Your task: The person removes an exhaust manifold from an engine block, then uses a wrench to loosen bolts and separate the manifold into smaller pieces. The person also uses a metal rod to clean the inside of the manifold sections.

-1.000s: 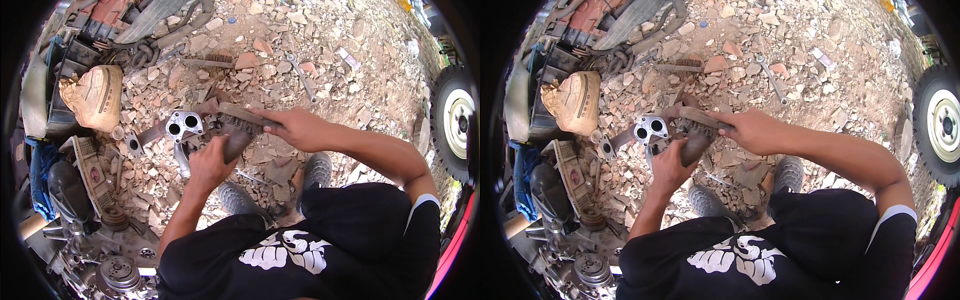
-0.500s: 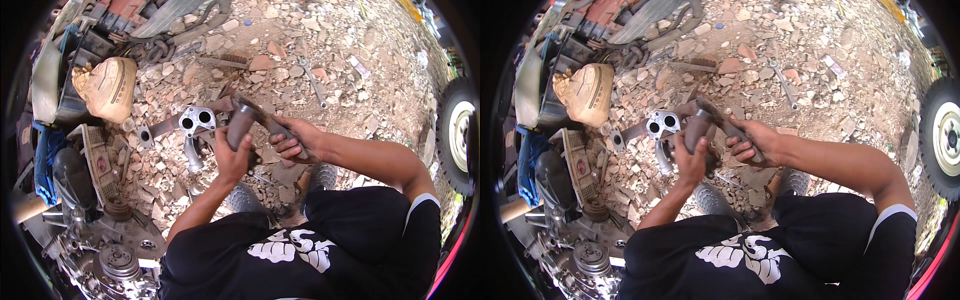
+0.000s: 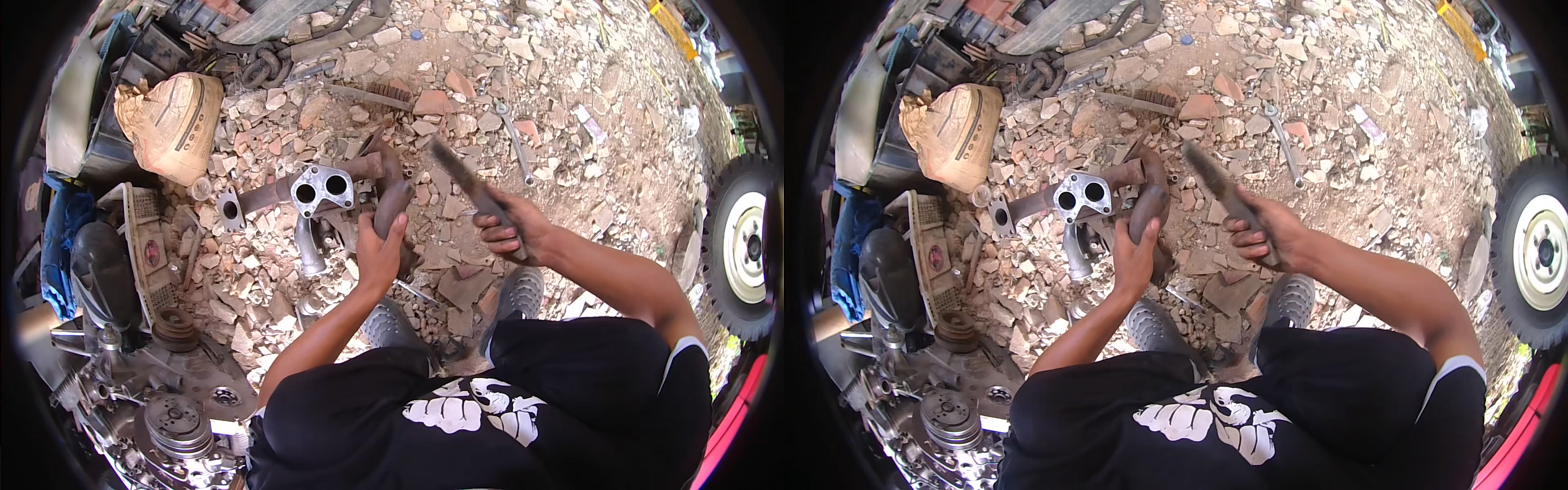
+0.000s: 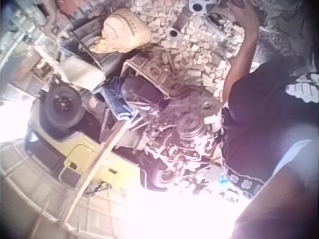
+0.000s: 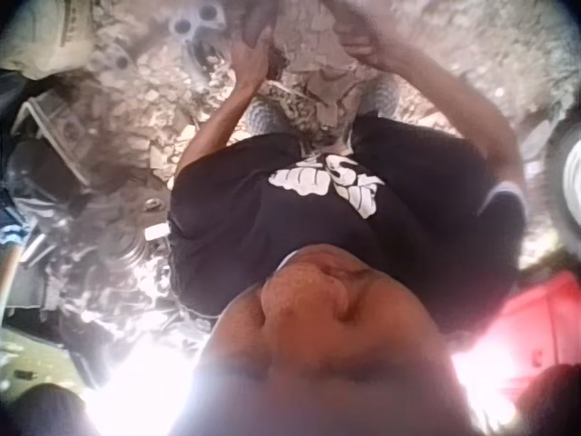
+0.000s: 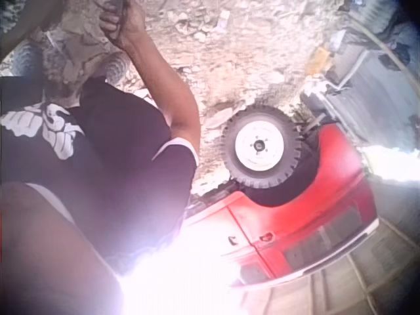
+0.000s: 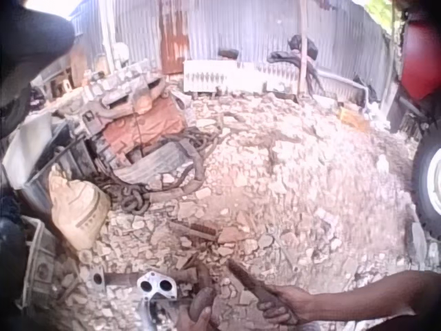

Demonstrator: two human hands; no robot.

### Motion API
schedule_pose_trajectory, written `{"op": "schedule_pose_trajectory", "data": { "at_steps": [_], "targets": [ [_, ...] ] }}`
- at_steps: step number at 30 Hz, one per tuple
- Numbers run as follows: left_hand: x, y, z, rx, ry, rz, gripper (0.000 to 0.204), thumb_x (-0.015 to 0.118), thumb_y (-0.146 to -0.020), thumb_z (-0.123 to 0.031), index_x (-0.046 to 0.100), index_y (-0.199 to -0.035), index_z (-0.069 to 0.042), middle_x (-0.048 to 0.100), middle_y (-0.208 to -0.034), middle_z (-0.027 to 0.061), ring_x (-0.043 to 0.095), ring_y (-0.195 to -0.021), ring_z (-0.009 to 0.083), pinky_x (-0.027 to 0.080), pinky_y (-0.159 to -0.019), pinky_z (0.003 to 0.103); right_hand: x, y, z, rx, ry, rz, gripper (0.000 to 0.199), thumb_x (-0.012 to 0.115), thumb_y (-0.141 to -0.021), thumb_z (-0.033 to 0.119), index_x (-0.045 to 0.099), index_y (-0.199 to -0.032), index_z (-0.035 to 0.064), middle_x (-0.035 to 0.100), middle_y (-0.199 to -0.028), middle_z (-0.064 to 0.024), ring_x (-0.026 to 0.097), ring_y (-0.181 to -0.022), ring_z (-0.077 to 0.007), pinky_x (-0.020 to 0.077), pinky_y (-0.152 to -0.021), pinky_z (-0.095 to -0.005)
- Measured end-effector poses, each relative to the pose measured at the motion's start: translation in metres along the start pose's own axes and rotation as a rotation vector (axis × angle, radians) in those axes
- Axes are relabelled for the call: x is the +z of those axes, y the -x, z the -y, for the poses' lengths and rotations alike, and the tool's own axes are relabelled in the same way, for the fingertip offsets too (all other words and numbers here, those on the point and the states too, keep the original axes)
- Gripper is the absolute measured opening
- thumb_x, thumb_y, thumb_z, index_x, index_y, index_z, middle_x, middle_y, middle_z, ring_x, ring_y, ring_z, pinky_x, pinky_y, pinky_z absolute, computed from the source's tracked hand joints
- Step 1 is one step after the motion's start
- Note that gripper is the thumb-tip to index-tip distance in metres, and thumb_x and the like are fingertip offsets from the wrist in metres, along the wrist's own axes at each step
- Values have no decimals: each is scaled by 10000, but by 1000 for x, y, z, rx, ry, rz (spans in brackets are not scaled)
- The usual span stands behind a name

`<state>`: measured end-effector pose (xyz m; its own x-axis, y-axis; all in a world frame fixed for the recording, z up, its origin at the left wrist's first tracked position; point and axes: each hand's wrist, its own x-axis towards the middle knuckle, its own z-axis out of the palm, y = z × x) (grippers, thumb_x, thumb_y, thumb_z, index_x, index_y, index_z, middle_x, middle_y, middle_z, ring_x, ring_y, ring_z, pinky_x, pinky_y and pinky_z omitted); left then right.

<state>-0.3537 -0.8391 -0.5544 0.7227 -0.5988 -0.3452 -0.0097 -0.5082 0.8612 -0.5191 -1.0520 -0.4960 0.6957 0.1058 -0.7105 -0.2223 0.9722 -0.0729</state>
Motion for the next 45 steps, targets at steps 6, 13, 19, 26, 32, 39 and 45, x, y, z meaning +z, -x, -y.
{"op": "schedule_pose_trajectory", "data": {
  "at_steps": [6, 13, 19, 26, 32, 39, 45],
  "targets": [
    [20, 22, 24, 70, -220, 251, 560, 762, -905, -311, 482, -1231, 49, 644, -1060, 300, 648, -989, 480, 519, -859, 487, 15, 0, 38, -329, 694, -324, 607, 410, -1097, 427, 181, -1632, 257, 527, -874, -44, 509, -672, -103, 481, -561, -267],
    [9, 10, 18, 772, -372, 201, 347, 789, -810, -102, 645, -1112, -9, 595, -1151, 198, 609, -1062, 394, 506, -915, 453, -15, -79, 22, -526, 1636, -214, 519, 402, -1095, 397, 364, -1578, 212, 689, -1197, -124, 654, -1088, -308, 473, -1006, -435],
    [-71, -79, -41, 929, -731, -423, 222, 614, -973, -234, 659, -1084, -47, 648, -1142, 153, 589, -1067, 323, 423, -939, 439, -6, -112, -24, -657, 1534, -356, 527, 457, -1074, 388, 389, -1569, 221, 642, -798, -184, 671, -830, -305, 504, -842, -450],
    [-70, -101, -15, 738, -1054, -388, 330, 479, -1030, -354, 585, -909, -66, 525, -946, 135, 508, -927, 340, 362, -840, 477, 28, -88, 0, -239, 1090, -199, 465, 482, -1084, 339, 428, -1530, 217, 496, -722, -57, 511, -524, -152, 466, -489, -337],
    [-70, -101, -13, 705, -1047, -349, 324, 477, -1028, -354, 580, -902, -73, 514, -950, 137, 492, -919, 348, 354, -888, 493, 20, -96, 11, 139, 53, -46, 303, 497, -1081, 305, 440, -1313, 120, 499, -954, -54, 397, -563, -46, 331, -384, -167],
    [-68, -102, -15, 735, -1005, -365, 325, 483, -1020, -359, 581, -898, -74, 511, -947, 128, 490, -926, 342, 342, -908, 518, -1, -107, -12, -582, 1789, -255, 568, 516, -1057, 303, 331, -1588, 223, 652, -925, -245, 668, -867, -342, 495, -804, -438],
    [-68, -103, -15, 724, -1011, -361, 329, 477, -1023, -359, 586, -905, -72, 515, -946, 125, 492, -928, 341, 341, -911, 517, 17, -100, -22, -517, 1592, -329, 549, 530, -1054, 256, 346, -1571, 219, 603, -881, -139, 585, -620, -247, 520, -605, -393]
  ]
}}
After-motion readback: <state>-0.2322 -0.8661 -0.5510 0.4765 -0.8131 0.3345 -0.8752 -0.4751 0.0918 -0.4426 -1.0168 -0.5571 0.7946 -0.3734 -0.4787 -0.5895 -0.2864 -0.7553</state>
